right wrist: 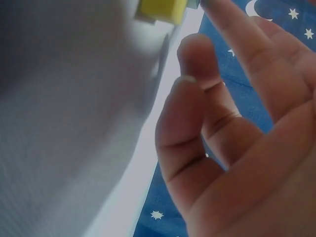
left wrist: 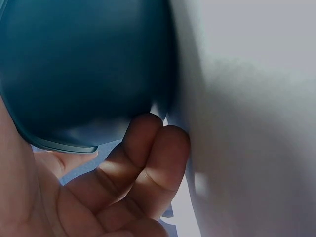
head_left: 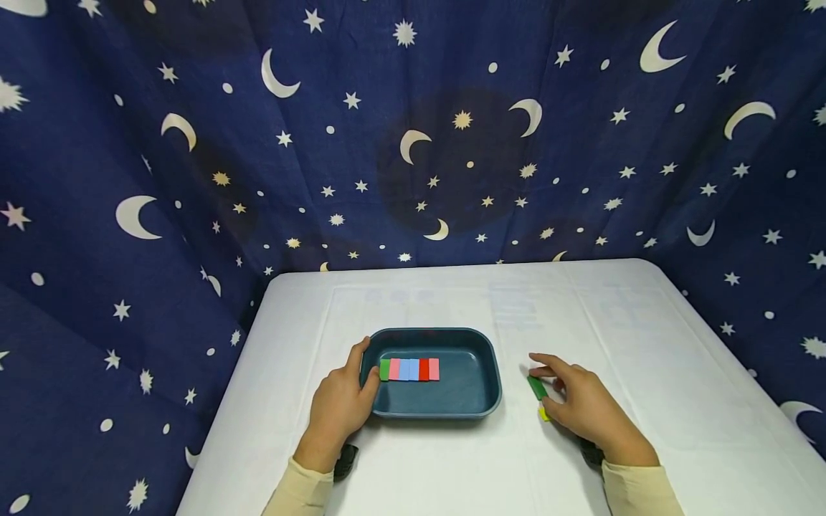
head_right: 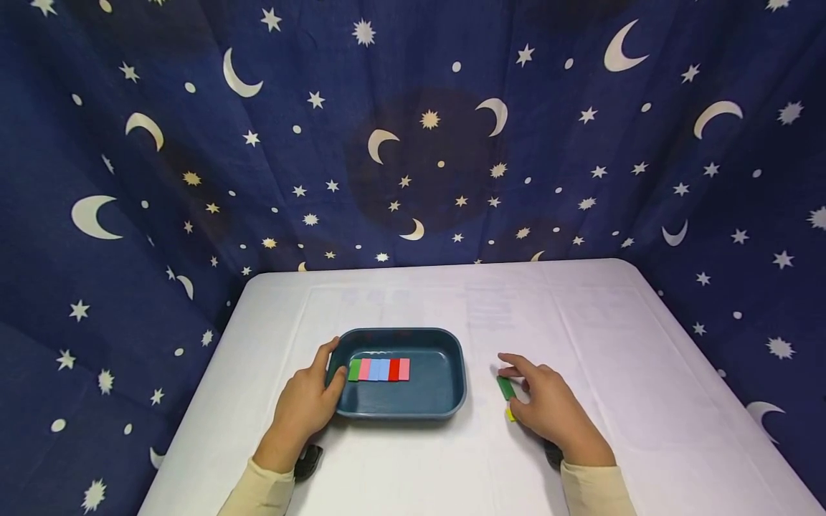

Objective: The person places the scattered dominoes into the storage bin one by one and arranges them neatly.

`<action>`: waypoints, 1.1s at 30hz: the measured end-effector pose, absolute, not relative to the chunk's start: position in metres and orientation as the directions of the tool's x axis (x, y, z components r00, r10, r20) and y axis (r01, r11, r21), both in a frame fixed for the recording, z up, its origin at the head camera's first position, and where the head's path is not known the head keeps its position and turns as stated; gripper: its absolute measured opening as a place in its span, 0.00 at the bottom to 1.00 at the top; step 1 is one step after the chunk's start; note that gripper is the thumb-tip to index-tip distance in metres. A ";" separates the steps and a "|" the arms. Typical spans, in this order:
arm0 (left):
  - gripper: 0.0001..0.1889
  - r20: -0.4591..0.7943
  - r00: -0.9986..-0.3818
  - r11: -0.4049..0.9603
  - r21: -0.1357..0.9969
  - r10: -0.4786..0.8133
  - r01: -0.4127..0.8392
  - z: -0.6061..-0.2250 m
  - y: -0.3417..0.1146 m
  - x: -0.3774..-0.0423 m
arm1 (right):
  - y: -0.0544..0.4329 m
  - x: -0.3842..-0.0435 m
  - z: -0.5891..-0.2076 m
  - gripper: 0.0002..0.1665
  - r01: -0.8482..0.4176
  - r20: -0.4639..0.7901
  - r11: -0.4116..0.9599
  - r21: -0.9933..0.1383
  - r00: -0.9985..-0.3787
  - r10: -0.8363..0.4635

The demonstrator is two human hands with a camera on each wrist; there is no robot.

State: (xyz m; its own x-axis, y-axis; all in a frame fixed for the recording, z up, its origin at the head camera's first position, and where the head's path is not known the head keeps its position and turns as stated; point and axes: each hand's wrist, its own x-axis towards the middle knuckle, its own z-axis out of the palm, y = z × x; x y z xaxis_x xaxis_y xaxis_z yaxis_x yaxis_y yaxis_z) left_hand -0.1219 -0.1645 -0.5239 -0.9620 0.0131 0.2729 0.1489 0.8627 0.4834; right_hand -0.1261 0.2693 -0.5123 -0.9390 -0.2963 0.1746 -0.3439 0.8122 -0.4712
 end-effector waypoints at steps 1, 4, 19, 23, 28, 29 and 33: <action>0.32 0.272 -0.962 0.862 0.485 0.013 0.149 -0.524 -0.165 -0.122 | 0.269 -0.126 -0.512 0.47 -0.340 0.169 0.814 -0.470 -0.940 -0.295; 0.32 0.274 -0.962 0.860 0.487 0.014 0.151 -0.523 -0.164 -0.122 | 0.269 -0.126 -0.511 0.46 -0.329 0.159 0.820 -0.468 -0.944 -0.288; 0.32 0.251 -0.968 0.851 0.506 0.012 0.142 -0.522 -0.165 -0.121 | 0.269 -0.127 -0.511 0.41 -0.320 0.141 0.818 -0.478 -0.947 -0.289; 0.32 0.261 -0.965 0.854 0.499 0.014 0.148 -0.521 -0.164 -0.121 | 0.269 -0.127 -0.512 0.40 -0.312 0.128 0.831 -0.460 -0.950 -0.286; 0.32 0.241 -0.970 0.852 0.503 0.022 0.144 -0.520 -0.164 -0.122 | 0.269 -0.127 -0.512 0.38 -0.322 0.139 0.833 -0.449 -0.946 -0.292; 0.32 0.237 -0.971 0.851 0.505 0.023 0.143 -0.519 -0.164 -0.122 | 0.269 -0.127 -0.512 0.38 -0.325 0.142 0.832 -0.450 -0.946 -0.292; 0.32 0.236 -0.972 0.850 0.506 0.024 0.144 -0.517 -0.164 -0.123 | 0.268 -0.128 -0.511 0.37 -0.338 0.155 0.825 -0.453 -0.941 -0.300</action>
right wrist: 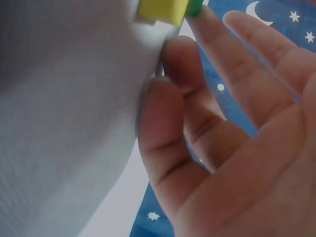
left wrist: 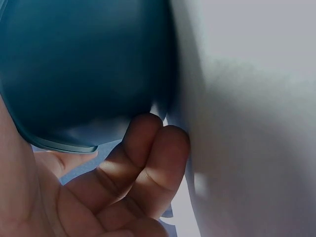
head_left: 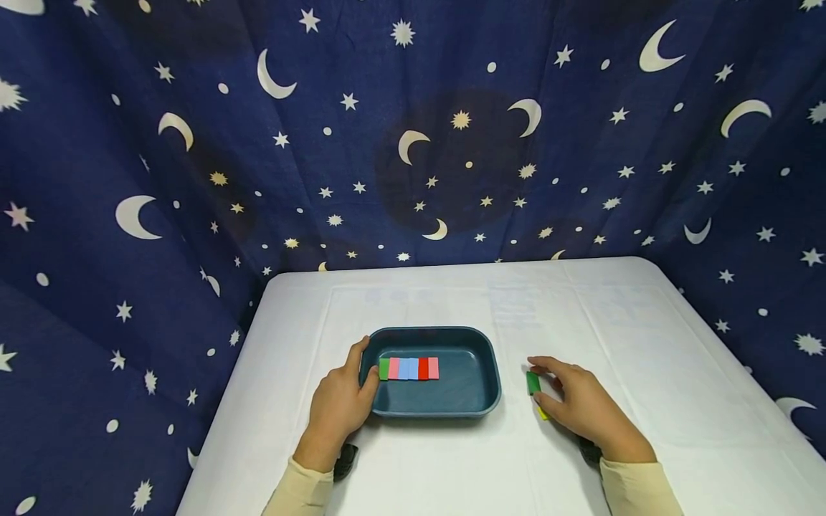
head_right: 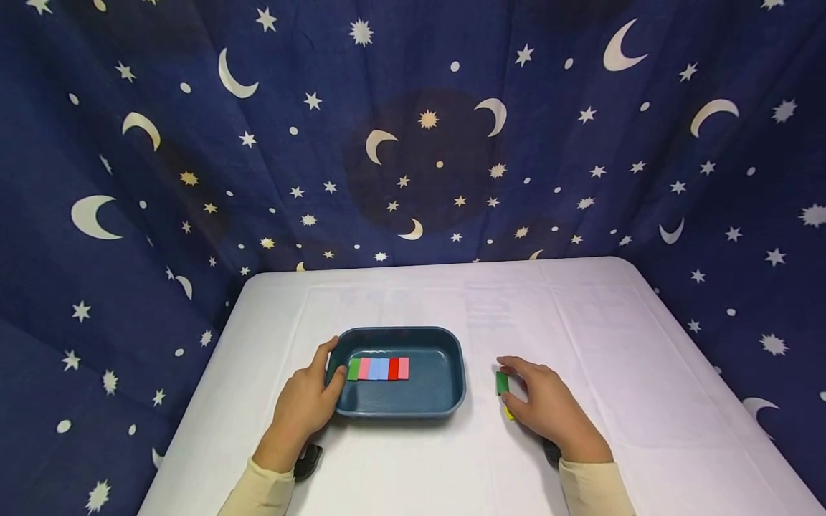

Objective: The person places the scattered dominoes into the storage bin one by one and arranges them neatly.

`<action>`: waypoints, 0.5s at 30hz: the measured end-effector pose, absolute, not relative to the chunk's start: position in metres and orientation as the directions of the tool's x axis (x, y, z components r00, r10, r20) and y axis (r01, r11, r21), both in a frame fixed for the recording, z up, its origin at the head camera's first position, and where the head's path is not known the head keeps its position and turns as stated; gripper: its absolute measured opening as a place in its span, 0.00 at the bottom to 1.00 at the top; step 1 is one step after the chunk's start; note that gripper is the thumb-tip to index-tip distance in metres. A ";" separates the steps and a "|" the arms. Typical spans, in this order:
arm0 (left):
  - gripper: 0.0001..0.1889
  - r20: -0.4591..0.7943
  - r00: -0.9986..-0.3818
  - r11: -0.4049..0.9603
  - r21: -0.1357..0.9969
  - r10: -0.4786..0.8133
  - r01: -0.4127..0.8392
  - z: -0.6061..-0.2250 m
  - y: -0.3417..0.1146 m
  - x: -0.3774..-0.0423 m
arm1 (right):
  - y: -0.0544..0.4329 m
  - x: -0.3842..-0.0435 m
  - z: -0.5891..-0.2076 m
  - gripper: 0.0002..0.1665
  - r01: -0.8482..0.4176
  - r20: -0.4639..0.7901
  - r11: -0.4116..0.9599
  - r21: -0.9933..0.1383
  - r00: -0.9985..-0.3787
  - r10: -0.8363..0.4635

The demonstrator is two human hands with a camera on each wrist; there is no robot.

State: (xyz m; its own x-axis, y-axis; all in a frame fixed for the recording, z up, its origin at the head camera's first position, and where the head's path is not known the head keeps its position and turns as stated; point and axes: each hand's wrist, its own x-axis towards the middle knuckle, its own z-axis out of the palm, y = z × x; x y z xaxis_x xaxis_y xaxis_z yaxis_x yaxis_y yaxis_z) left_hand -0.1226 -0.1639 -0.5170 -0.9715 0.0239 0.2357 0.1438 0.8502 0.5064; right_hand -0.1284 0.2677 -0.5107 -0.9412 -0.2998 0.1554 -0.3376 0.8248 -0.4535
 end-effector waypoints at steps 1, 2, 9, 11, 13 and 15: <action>0.32 0.237 -0.971 0.849 0.508 0.023 0.144 -0.517 -0.164 -0.123 | 0.267 -0.129 -0.510 0.37 -0.340 0.158 0.823 -0.454 -0.940 -0.301; 0.32 0.239 -0.971 0.849 0.509 0.023 0.145 -0.516 -0.165 -0.123 | 0.266 -0.129 -0.509 0.37 -0.342 0.161 0.822 -0.454 -0.940 -0.302; 0.32 0.235 -0.972 0.851 0.507 0.019 0.139 -0.515 -0.166 -0.123 | 0.261 -0.131 -0.503 0.37 -0.353 0.152 0.827 -0.437 -0.935 -0.320; 0.32 0.232 -0.973 0.850 0.509 0.020 0.139 -0.514 -0.166 -0.122 | 0.259 -0.131 -0.501 0.36 -0.353 0.143 0.834 -0.425 -0.935 -0.323; 0.32 0.232 -0.973 0.848 0.511 0.024 0.142 -0.514 -0.166 -0.122 | 0.257 -0.132 -0.499 0.36 -0.350 0.133 0.839 -0.416 -0.936 -0.325; 0.32 0.240 -0.970 0.848 0.508 0.026 0.149 -0.514 -0.167 -0.123 | 0.255 -0.133 -0.497 0.35 -0.359 0.129 0.840 -0.406 -0.933 -0.337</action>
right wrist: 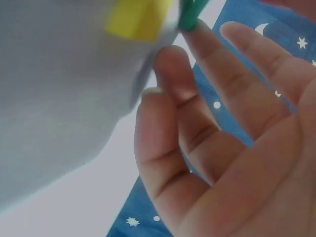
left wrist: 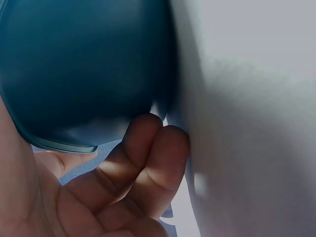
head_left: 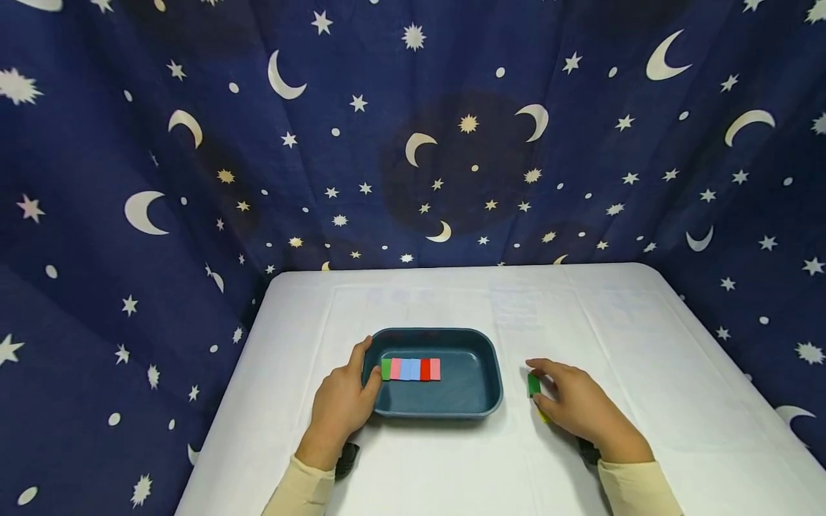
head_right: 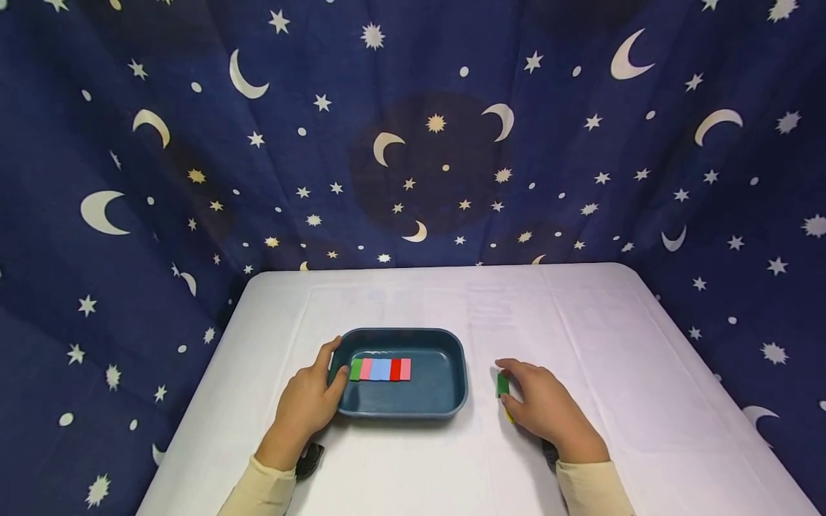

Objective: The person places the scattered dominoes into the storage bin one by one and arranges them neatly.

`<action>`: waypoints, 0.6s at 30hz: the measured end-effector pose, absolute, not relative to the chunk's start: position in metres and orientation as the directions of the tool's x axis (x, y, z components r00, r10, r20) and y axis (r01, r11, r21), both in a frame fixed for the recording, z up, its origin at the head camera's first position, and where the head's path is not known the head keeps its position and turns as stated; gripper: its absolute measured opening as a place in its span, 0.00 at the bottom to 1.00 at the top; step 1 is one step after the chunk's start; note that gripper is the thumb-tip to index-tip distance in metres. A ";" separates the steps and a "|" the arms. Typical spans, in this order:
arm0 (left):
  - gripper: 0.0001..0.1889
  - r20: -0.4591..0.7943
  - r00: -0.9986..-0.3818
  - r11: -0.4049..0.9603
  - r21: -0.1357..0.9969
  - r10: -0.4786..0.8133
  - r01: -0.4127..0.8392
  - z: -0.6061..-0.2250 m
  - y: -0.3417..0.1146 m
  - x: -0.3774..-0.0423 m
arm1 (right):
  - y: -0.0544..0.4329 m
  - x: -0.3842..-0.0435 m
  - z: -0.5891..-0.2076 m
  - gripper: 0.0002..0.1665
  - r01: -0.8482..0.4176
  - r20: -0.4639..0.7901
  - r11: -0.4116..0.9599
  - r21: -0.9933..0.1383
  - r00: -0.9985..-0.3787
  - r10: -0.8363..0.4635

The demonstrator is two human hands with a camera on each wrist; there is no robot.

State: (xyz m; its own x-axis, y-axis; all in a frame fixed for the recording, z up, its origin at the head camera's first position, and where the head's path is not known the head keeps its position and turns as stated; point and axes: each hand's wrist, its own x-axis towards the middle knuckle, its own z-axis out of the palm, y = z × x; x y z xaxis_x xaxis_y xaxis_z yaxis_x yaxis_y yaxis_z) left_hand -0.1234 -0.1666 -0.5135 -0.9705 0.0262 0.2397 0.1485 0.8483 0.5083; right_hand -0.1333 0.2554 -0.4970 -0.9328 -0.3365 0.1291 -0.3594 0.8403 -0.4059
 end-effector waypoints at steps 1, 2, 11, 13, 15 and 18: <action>0.32 0.242 -0.970 0.850 0.505 0.028 0.151 -0.514 -0.167 -0.124 | 0.255 -0.134 -0.496 0.35 -0.365 0.128 0.839 -0.403 -0.931 -0.343; 0.32 0.242 -0.970 0.851 0.503 0.030 0.152 -0.514 -0.167 -0.124 | 0.254 -0.134 -0.495 0.35 -0.368 0.126 0.841 -0.397 -0.929 -0.347; 0.32 0.231 -0.972 0.854 0.496 0.041 0.153 -0.518 -0.166 -0.125 | 0.245 -0.141 -0.479 0.35 -0.403 0.110 0.844 -0.354 -0.914 -0.391; 0.32 0.228 -0.973 0.854 0.498 0.040 0.152 -0.518 -0.166 -0.125 | 0.242 -0.144 -0.475 0.36 -0.411 0.123 0.845 -0.343 -0.911 -0.393; 0.33 0.230 -0.973 0.853 0.499 0.035 0.149 -0.518 -0.167 -0.125 | 0.237 -0.147 -0.470 0.36 -0.424 0.156 0.841 -0.337 -0.906 -0.394; 0.33 0.229 -0.973 0.853 0.504 0.024 0.140 -0.517 -0.168 -0.125 | 0.226 -0.153 -0.462 0.35 -0.464 0.218 0.822 -0.331 -0.885 -0.411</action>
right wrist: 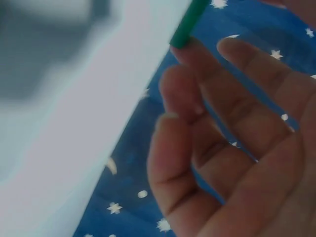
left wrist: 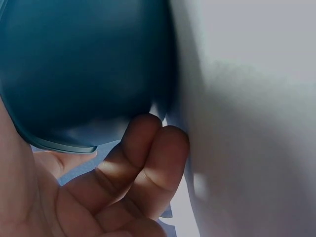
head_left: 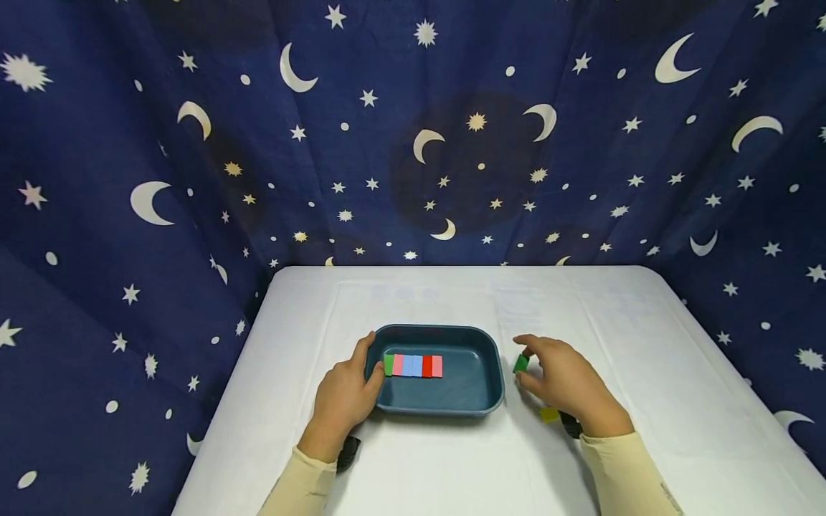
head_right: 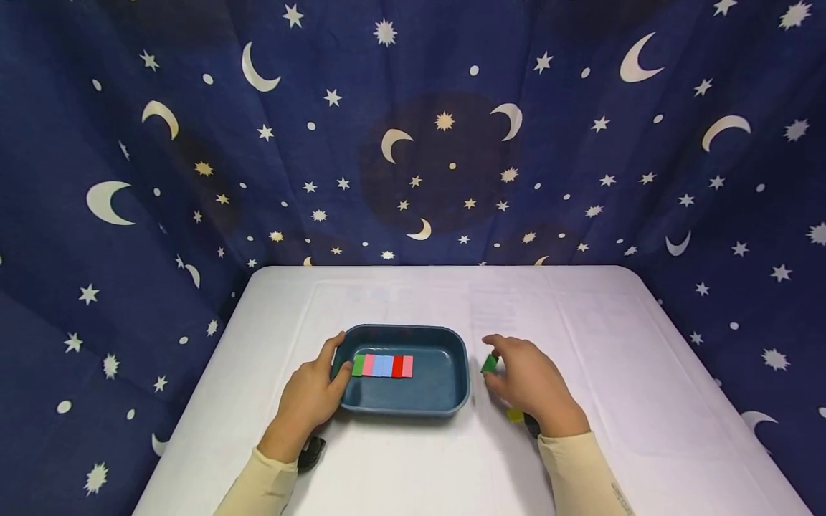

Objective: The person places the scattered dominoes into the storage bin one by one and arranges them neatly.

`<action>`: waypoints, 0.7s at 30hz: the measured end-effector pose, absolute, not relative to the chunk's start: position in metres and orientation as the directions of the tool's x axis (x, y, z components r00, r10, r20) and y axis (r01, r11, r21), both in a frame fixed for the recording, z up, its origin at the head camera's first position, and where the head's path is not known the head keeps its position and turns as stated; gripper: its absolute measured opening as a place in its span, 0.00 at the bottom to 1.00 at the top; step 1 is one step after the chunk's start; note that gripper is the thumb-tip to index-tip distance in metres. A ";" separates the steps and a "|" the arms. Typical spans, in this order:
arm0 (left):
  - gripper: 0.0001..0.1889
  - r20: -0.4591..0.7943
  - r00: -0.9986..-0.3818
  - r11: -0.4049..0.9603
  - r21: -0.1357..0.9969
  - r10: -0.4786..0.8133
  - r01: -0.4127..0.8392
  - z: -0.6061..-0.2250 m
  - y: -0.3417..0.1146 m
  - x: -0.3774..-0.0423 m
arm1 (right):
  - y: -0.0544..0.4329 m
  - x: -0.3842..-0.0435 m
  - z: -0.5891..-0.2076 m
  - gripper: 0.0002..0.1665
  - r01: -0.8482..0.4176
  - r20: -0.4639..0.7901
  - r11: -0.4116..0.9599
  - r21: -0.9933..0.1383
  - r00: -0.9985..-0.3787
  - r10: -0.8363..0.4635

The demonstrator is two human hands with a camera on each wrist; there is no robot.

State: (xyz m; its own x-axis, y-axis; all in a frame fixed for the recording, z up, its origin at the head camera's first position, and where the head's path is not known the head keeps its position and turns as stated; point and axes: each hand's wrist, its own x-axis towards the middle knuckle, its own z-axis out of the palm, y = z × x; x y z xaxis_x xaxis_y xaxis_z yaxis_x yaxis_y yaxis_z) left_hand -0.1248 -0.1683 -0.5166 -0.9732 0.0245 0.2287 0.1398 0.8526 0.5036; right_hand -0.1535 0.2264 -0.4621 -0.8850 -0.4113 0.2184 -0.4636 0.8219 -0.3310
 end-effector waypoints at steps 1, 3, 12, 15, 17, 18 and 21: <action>0.33 0.228 -0.973 0.852 0.505 0.022 0.138 -0.516 -0.169 -0.125 | 0.222 -0.156 -0.459 0.35 -0.474 0.238 0.818 -0.326 -0.878 -0.415; 0.32 0.226 -0.974 0.851 0.508 0.018 0.133 -0.516 -0.169 -0.125 | 0.215 -0.162 -0.452 0.34 -0.496 0.272 0.809 -0.315 -0.864 -0.423; 0.32 0.225 -0.974 0.850 0.509 0.019 0.134 -0.516 -0.170 -0.127 | 0.175 -0.183 -0.427 0.33 -0.531 0.332 0.789 -0.311 -0.838 -0.433; 0.32 0.234 -0.972 0.849 0.509 0.023 0.142 -0.516 -0.170 -0.126 | 0.163 -0.186 -0.425 0.33 -0.544 0.339 0.773 -0.327 -0.831 -0.441; 0.32 0.235 -0.972 0.850 0.506 0.026 0.145 -0.516 -0.169 -0.126 | 0.155 -0.187 -0.427 0.33 -0.550 0.339 0.761 -0.343 -0.828 -0.446; 0.32 0.235 -0.972 0.850 0.507 0.027 0.146 -0.516 -0.168 -0.125 | 0.151 -0.187 -0.428 0.32 -0.552 0.338 0.757 -0.351 -0.828 -0.447; 0.32 0.234 -0.972 0.850 0.505 0.029 0.147 -0.516 -0.167 -0.125 | 0.142 -0.188 -0.434 0.32 -0.550 0.332 0.744 -0.381 -0.832 -0.445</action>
